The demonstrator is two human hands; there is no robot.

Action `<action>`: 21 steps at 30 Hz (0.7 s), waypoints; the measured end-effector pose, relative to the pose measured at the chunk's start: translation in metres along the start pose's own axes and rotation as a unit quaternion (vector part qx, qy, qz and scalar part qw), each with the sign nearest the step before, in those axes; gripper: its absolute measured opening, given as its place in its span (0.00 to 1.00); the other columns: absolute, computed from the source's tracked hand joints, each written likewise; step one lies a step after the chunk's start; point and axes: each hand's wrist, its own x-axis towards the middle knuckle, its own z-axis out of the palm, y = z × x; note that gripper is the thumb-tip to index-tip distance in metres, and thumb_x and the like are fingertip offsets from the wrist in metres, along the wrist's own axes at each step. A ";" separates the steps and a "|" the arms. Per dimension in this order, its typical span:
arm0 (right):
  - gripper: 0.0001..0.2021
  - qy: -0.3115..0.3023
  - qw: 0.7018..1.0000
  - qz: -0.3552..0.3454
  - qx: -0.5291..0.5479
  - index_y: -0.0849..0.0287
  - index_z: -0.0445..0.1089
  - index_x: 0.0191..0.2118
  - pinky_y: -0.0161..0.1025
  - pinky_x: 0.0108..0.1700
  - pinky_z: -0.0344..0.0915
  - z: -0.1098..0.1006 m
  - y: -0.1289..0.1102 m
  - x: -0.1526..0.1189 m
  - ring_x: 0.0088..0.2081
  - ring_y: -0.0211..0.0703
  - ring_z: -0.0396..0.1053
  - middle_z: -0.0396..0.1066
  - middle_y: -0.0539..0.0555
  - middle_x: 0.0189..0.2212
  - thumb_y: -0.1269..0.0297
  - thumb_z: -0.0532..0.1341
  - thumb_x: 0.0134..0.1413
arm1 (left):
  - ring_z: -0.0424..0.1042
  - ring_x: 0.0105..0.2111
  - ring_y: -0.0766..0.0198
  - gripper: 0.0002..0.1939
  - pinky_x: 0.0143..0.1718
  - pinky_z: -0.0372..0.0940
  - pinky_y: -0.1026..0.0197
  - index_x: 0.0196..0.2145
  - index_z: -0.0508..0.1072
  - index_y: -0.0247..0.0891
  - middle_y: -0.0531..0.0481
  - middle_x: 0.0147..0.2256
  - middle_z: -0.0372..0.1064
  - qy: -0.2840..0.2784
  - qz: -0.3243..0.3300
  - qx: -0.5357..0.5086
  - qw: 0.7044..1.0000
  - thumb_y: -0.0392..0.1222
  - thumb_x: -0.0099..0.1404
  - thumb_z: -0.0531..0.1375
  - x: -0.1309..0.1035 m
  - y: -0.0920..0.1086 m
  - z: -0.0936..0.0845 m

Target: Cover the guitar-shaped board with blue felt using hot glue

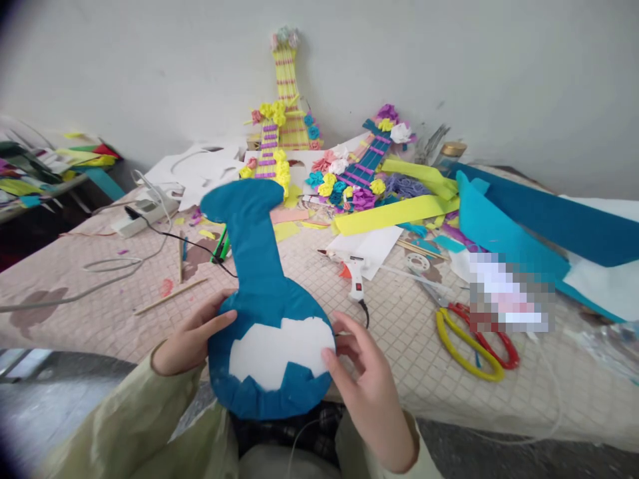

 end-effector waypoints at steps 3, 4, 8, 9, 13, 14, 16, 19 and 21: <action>0.23 -0.025 0.999 -0.013 -0.039 0.56 0.58 0.54 0.37 0.40 0.70 -0.009 -0.012 0.016 0.42 0.44 0.70 0.68 0.59 0.45 0.61 0.58 0.51 | 0.70 0.39 0.58 0.20 0.38 0.68 0.59 0.44 0.67 0.39 0.47 0.41 0.70 0.006 0.041 0.073 0.996 0.50 0.55 0.60 -0.003 0.014 0.010; 0.24 -0.034 0.997 -0.023 -0.065 0.56 0.58 0.55 0.38 0.42 0.69 -0.011 -0.017 0.024 0.45 0.45 0.68 0.67 0.59 0.47 0.60 0.59 0.51 | 0.70 0.39 0.58 0.19 0.39 0.67 0.59 0.43 0.67 0.39 0.47 0.41 0.71 0.001 0.053 0.100 0.994 0.50 0.56 0.60 -0.003 0.018 0.013; 0.25 -0.087 0.986 -0.064 -0.129 0.56 0.58 0.56 0.43 0.48 0.65 -0.016 -0.037 0.056 0.49 0.47 0.65 0.66 0.58 0.50 0.57 0.57 0.52 | 0.71 0.38 0.59 0.17 0.39 0.67 0.60 0.43 0.69 0.39 0.49 0.40 0.72 -0.015 0.095 0.153 0.983 0.49 0.57 0.59 0.002 0.028 0.024; 0.23 -0.107 0.983 -0.072 -0.130 0.56 0.60 0.54 0.43 0.48 0.66 -0.015 -0.041 0.064 0.49 0.47 0.65 0.66 0.57 0.50 0.57 0.56 0.53 | 0.71 0.39 0.59 0.18 0.39 0.67 0.60 0.43 0.69 0.39 0.49 0.41 0.71 -0.008 0.101 0.162 0.982 0.49 0.56 0.59 0.003 0.029 0.026; 0.17 -0.126 0.976 -0.110 -0.139 0.57 0.66 0.48 0.41 0.46 0.67 -0.014 -0.053 0.087 0.47 0.46 0.68 0.70 0.54 0.45 0.58 0.54 0.54 | 0.71 0.37 0.59 0.17 0.37 0.68 0.61 0.41 0.69 0.39 0.49 0.40 0.72 -0.002 0.106 0.164 0.981 0.49 0.55 0.60 0.011 0.039 0.032; 0.17 -0.123 0.976 -0.114 -0.139 0.57 0.67 0.48 0.41 0.46 0.67 -0.015 -0.055 0.091 0.46 0.45 0.68 0.70 0.54 0.45 0.59 0.54 0.55 | 0.71 0.35 0.60 0.16 0.35 0.68 0.61 0.40 0.70 0.39 0.50 0.38 0.72 -0.008 0.104 0.154 0.983 0.48 0.55 0.60 0.014 0.043 0.034; 0.17 -0.128 0.977 -0.113 -0.128 0.57 0.66 0.49 0.41 0.45 0.67 -0.016 -0.059 0.099 0.45 0.45 0.69 0.70 0.53 0.45 0.60 0.53 0.55 | 0.71 0.33 0.61 0.16 0.32 0.68 0.62 0.38 0.70 0.38 0.50 0.34 0.72 -0.012 0.104 0.134 0.985 0.49 0.55 0.60 0.020 0.051 0.035; 0.17 -0.133 0.978 -0.119 -0.109 0.58 0.65 0.50 0.41 0.44 0.68 -0.021 -0.064 0.110 0.43 0.45 0.69 0.70 0.53 0.46 0.60 0.53 0.55 | 0.71 0.32 0.61 0.19 0.31 0.67 0.62 0.39 0.70 0.37 0.50 0.33 0.72 -0.003 0.098 0.128 0.987 0.51 0.53 0.61 0.033 0.064 0.038; 0.18 -0.114 0.977 -0.136 -0.120 0.60 0.66 0.50 0.42 0.47 0.66 -0.024 -0.066 0.120 0.46 0.46 0.68 0.69 0.55 0.47 0.60 0.54 0.54 | 0.71 0.33 0.60 0.21 0.32 0.67 0.62 0.41 0.69 0.36 0.49 0.36 0.72 0.008 0.098 0.130 0.987 0.51 0.52 0.61 0.043 0.071 0.040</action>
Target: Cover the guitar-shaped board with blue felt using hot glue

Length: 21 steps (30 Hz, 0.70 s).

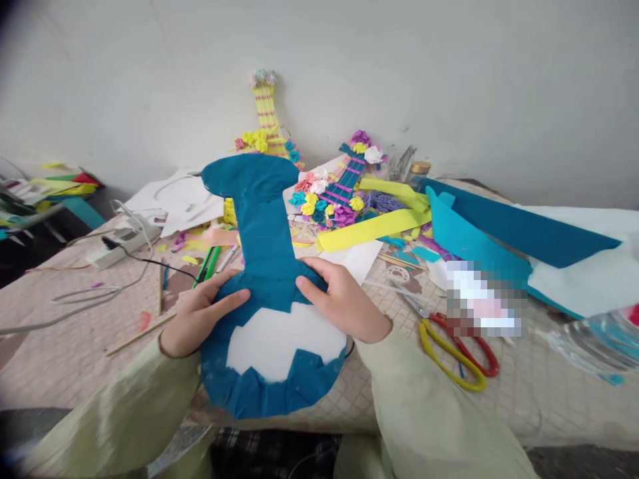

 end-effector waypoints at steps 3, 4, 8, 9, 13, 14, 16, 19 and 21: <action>0.20 0.032 0.999 -0.006 -0.030 0.62 0.65 0.50 0.45 0.52 0.61 -0.007 0.004 0.012 0.50 0.49 0.65 0.67 0.57 0.50 0.59 0.55 0.53 | 0.70 0.37 0.59 0.22 0.36 0.66 0.62 0.42 0.69 0.37 0.49 0.40 0.71 0.009 0.036 0.008 0.999 0.50 0.52 0.62 0.018 0.001 0.002; 0.20 0.034 0.999 -0.007 -0.030 0.62 0.65 0.50 0.46 0.52 0.61 -0.009 0.006 0.016 0.50 0.49 0.64 0.66 0.57 0.50 0.59 0.55 0.53 | 0.70 0.38 0.59 0.21 0.37 0.65 0.62 0.42 0.69 0.37 0.49 0.40 0.71 0.010 0.055 0.017 0.998 0.50 0.52 0.62 0.023 0.001 0.003; 0.22 0.020 1.000 -0.012 -0.003 0.60 0.64 0.51 0.45 0.51 0.62 -0.015 0.014 0.027 0.50 0.49 0.65 0.66 0.56 0.51 0.59 0.58 0.50 | 0.70 0.38 0.58 0.19 0.39 0.65 0.60 0.41 0.70 0.37 0.50 0.39 0.72 0.004 0.085 0.043 0.995 0.50 0.54 0.59 0.042 -0.005 0.006; 0.22 0.017 1.000 -0.008 0.003 0.60 0.64 0.51 0.45 0.51 0.62 -0.016 0.017 0.029 0.50 0.49 0.65 0.66 0.56 0.51 0.59 0.59 0.50 | 0.70 0.39 0.58 0.20 0.40 0.65 0.60 0.42 0.70 0.37 0.49 0.40 0.72 -0.004 0.086 0.040 0.995 0.50 0.54 0.59 0.046 -0.007 0.007; 0.20 0.002 0.999 0.015 0.036 0.59 0.65 0.50 0.45 0.49 0.64 -0.014 0.026 0.031 0.49 0.49 0.65 0.67 0.55 0.49 0.61 0.59 0.50 | 0.68 0.44 0.56 0.21 0.44 0.63 0.59 0.43 0.69 0.36 0.48 0.42 0.71 -0.026 0.079 0.008 0.996 0.50 0.54 0.60 0.056 -0.015 0.008; 0.20 -0.009 0.998 0.022 0.053 0.59 0.65 0.50 0.45 0.48 0.65 -0.013 0.028 0.030 0.48 0.49 0.66 0.68 0.55 0.48 0.61 0.59 0.50 | 0.68 0.44 0.56 0.21 0.44 0.63 0.59 0.42 0.69 0.36 0.48 0.42 0.71 -0.041 0.068 -0.009 0.997 0.50 0.53 0.60 0.058 -0.017 0.008; 0.19 -0.038 0.994 0.045 0.092 0.59 0.66 0.49 0.43 0.46 0.67 -0.009 0.031 0.026 0.46 0.48 0.68 0.70 0.54 0.46 0.61 0.59 0.50 | 0.69 0.43 0.56 0.19 0.44 0.64 0.59 0.40 0.70 0.36 0.49 0.41 0.71 -0.098 0.042 -0.049 0.993 0.50 0.54 0.60 0.058 -0.023 0.008; 0.18 -0.066 0.984 0.096 0.131 0.59 0.67 0.48 0.42 0.42 0.68 -0.001 0.033 0.019 0.43 0.47 0.70 0.71 0.53 0.43 0.62 0.59 0.50 | 0.71 0.38 0.58 0.18 0.40 0.66 0.59 0.38 0.71 0.35 0.48 0.37 0.73 -0.172 -0.005 -0.082 0.982 0.52 0.56 0.58 0.054 -0.032 0.007; 0.18 -0.060 0.980 0.125 0.145 0.59 0.67 0.48 0.42 0.41 0.69 0.006 0.035 0.014 0.41 0.46 0.70 0.72 0.54 0.42 0.61 0.60 0.49 | 0.72 0.32 0.60 0.19 0.34 0.67 0.61 0.35 0.72 0.33 0.47 0.32 0.73 -0.165 -0.043 -0.074 0.983 0.53 0.56 0.58 0.052 -0.038 0.008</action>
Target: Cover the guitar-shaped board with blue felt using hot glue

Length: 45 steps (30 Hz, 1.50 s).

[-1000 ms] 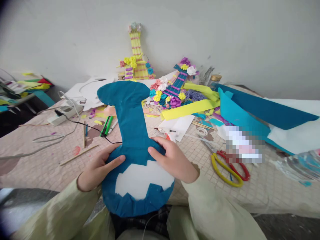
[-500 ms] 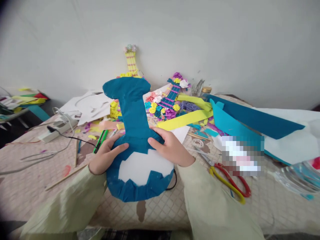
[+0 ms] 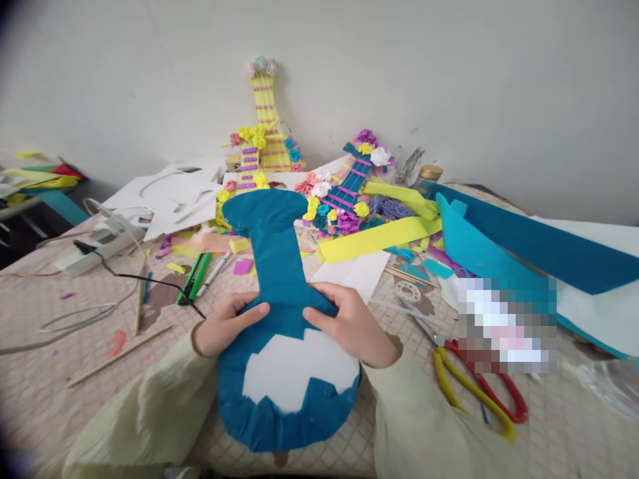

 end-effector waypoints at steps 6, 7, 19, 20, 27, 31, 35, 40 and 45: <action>0.16 0.024 0.999 0.012 -0.019 0.58 0.68 0.44 0.42 0.42 0.68 0.007 0.007 -0.002 0.40 0.46 0.70 0.72 0.54 0.42 0.59 0.59 0.49 | 0.68 0.23 0.65 0.19 0.22 0.62 0.67 0.27 0.71 0.31 0.51 0.21 0.68 0.041 -0.031 0.000 0.999 0.55 0.54 0.59 0.000 -0.010 0.005; 0.16 0.028 0.999 0.016 -0.029 0.58 0.69 0.43 0.42 0.41 0.68 0.008 0.007 -0.002 0.40 0.46 0.70 0.72 0.54 0.41 0.57 0.60 0.48 | 0.67 0.22 0.66 0.20 0.21 0.61 0.67 0.27 0.70 0.31 0.51 0.21 0.67 0.040 -0.032 -0.003 0.999 0.55 0.54 0.59 0.000 -0.011 0.006; 0.15 0.117 0.978 -0.025 -0.169 0.57 0.68 0.39 0.38 0.38 0.66 0.015 0.002 -0.007 0.35 0.43 0.70 0.73 0.52 0.35 0.54 0.59 0.47 | 0.67 0.24 0.67 0.18 0.23 0.63 0.66 0.29 0.70 0.31 0.49 0.25 0.69 0.038 0.041 0.076 0.996 0.52 0.58 0.56 -0.005 -0.009 0.008; 0.14 0.116 0.979 -0.036 -0.166 0.57 0.68 0.38 0.37 0.37 0.66 0.016 0.001 -0.007 0.34 0.42 0.70 0.73 0.51 0.33 0.54 0.60 0.47 | 0.67 0.25 0.66 0.17 0.24 0.64 0.66 0.31 0.71 0.31 0.48 0.26 0.70 0.028 0.053 0.080 0.995 0.51 0.57 0.57 -0.006 -0.008 0.007; 0.12 0.124 0.975 -0.037 -0.179 0.56 0.69 0.34 0.36 0.34 0.64 0.020 0.002 -0.007 0.31 0.41 0.69 0.72 0.49 0.28 0.54 0.62 0.45 | 0.70 0.30 0.61 0.18 0.31 0.66 0.63 0.37 0.71 0.30 0.46 0.31 0.72 0.016 0.083 0.085 0.993 0.47 0.54 0.61 -0.010 -0.003 0.008; 0.12 0.118 0.980 -0.032 -0.158 0.56 0.69 0.33 0.37 0.34 0.65 0.020 0.002 -0.007 0.30 0.42 0.68 0.72 0.50 0.28 0.54 0.61 0.46 | 0.66 0.24 0.66 0.16 0.24 0.62 0.66 0.31 0.70 0.30 0.49 0.24 0.68 0.019 0.080 0.118 0.990 0.49 0.55 0.59 -0.009 -0.006 0.007; 0.11 0.103 0.984 -0.034 -0.142 0.56 0.69 0.33 0.37 0.34 0.65 0.019 0.001 -0.008 0.29 0.42 0.68 0.72 0.49 0.28 0.55 0.61 0.46 | 0.63 0.22 0.69 0.15 0.22 0.60 0.68 0.27 0.68 0.32 0.51 0.22 0.65 0.034 0.071 0.098 0.992 0.49 0.58 0.57 -0.009 -0.007 0.008; 0.10 0.104 0.983 -0.035 -0.147 0.55 0.69 0.34 0.37 0.36 0.65 0.018 0.002 -0.008 0.32 0.43 0.69 0.73 0.49 0.30 0.56 0.60 0.47 | 0.64 0.23 0.69 0.16 0.23 0.60 0.68 0.26 0.68 0.32 0.51 0.23 0.66 0.034 0.036 0.056 0.997 0.50 0.59 0.56 -0.009 -0.008 0.009; 0.12 0.119 0.978 -0.039 -0.167 0.56 0.69 0.36 0.40 0.38 0.66 0.019 0.004 -0.008 0.33 0.45 0.69 0.73 0.51 0.32 0.54 0.60 0.47 | 0.64 0.22 0.68 0.17 0.22 0.59 0.67 0.25 0.68 0.32 0.51 0.22 0.65 0.048 0.028 0.045 0.997 0.51 0.58 0.57 -0.009 -0.008 0.009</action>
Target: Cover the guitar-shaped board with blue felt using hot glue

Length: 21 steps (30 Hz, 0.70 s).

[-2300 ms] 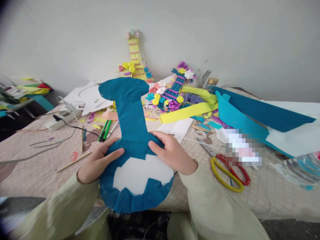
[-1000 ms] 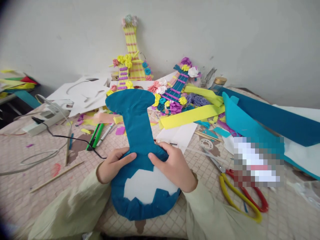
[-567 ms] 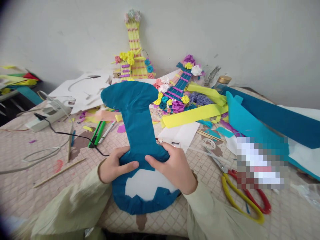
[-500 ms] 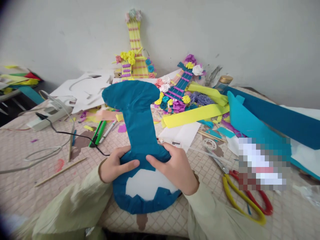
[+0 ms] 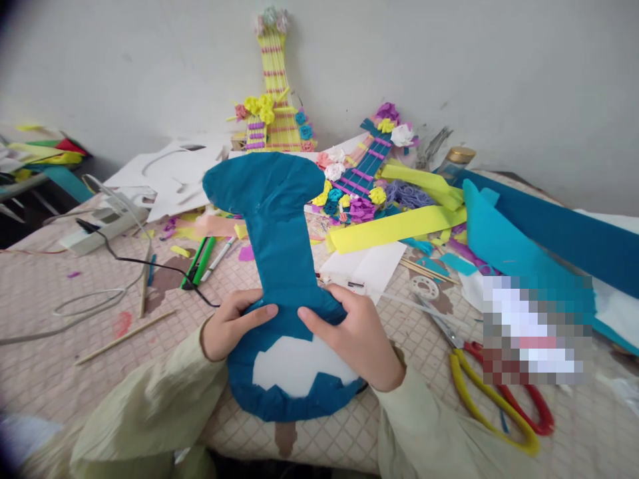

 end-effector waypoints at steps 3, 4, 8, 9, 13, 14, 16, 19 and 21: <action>0.14 0.000 1.000 0.008 -0.008 0.56 0.69 0.38 0.42 0.38 0.66 0.001 0.001 0.000 0.33 0.46 0.69 0.73 0.52 0.33 0.53 0.60 0.47 | 0.66 0.24 0.66 0.16 0.25 0.61 0.66 0.30 0.70 0.32 0.49 0.24 0.68 -0.006 0.029 0.033 0.999 0.51 0.56 0.58 -0.001 0.002 0.000; 0.15 0.002 1.000 0.010 -0.012 0.56 0.69 0.39 0.42 0.38 0.66 0.001 0.002 0.000 0.33 0.47 0.70 0.73 0.52 0.33 0.53 0.60 0.47 | 0.66 0.25 0.65 0.17 0.26 0.62 0.65 0.30 0.71 0.31 0.49 0.25 0.69 -0.008 0.039 0.044 0.998 0.51 0.55 0.59 -0.001 0.003 0.000; 0.15 0.000 1.000 0.011 -0.011 0.55 0.69 0.39 0.42 0.39 0.65 0.002 0.002 0.000 0.35 0.47 0.69 0.73 0.52 0.35 0.53 0.60 0.47 | 0.68 0.26 0.63 0.16 0.26 0.63 0.65 0.28 0.71 0.32 0.48 0.24 0.69 0.000 0.038 0.050 0.998 0.51 0.55 0.59 -0.001 0.002 0.001; 0.15 -0.003 1.000 0.014 -0.008 0.55 0.69 0.40 0.42 0.39 0.65 0.002 0.002 0.000 0.35 0.47 0.69 0.73 0.52 0.35 0.53 0.60 0.47 | 0.68 0.26 0.63 0.16 0.25 0.63 0.65 0.28 0.71 0.32 0.48 0.24 0.69 0.001 0.030 0.043 0.999 0.51 0.55 0.58 0.000 0.002 0.001; 0.14 -0.027 0.999 0.024 0.017 0.54 0.68 0.41 0.41 0.39 0.66 -0.001 0.000 -0.001 0.35 0.46 0.70 0.73 0.51 0.36 0.54 0.60 0.48 | 0.68 0.26 0.63 0.16 0.25 0.63 0.65 0.30 0.72 0.32 0.48 0.25 0.70 -0.013 0.006 0.012 1.000 0.51 0.57 0.57 0.001 0.000 0.000; 0.14 -0.039 0.998 0.026 0.029 0.54 0.68 0.40 0.40 0.38 0.66 -0.002 0.001 -0.001 0.36 0.46 0.70 0.73 0.51 0.36 0.54 0.59 0.49 | 0.68 0.26 0.64 0.16 0.25 0.63 0.65 0.30 0.72 0.32 0.49 0.25 0.69 -0.015 0.005 0.001 1.000 0.51 0.57 0.57 0.001 0.000 0.000; 0.13 -0.060 0.997 0.035 0.045 0.54 0.68 0.41 0.40 0.38 0.67 -0.004 0.001 0.000 0.36 0.45 0.70 0.73 0.51 0.36 0.55 0.58 0.50 | 0.68 0.26 0.64 0.16 0.27 0.64 0.64 0.31 0.71 0.32 0.49 0.25 0.69 -0.017 0.008 -0.019 1.000 0.50 0.57 0.57 0.000 0.000 -0.001; 0.14 -0.080 0.994 0.041 0.055 0.56 0.68 0.41 0.40 0.38 0.67 -0.007 0.004 0.002 0.37 0.45 0.70 0.72 0.52 0.37 0.55 0.58 0.51 | 0.68 0.27 0.63 0.15 0.28 0.64 0.64 0.30 0.70 0.31 0.49 0.25 0.68 -0.023 0.008 -0.036 0.999 0.49 0.56 0.58 -0.001 0.001 -0.002; 0.13 -0.099 0.992 0.040 0.064 0.57 0.68 0.40 0.40 0.38 0.68 -0.009 0.006 0.003 0.37 0.46 0.69 0.72 0.53 0.37 0.55 0.56 0.52 | 0.68 0.27 0.62 0.15 0.28 0.65 0.63 0.30 0.70 0.31 0.49 0.25 0.68 -0.028 -0.004 -0.043 0.999 0.49 0.55 0.59 -0.001 0.001 -0.003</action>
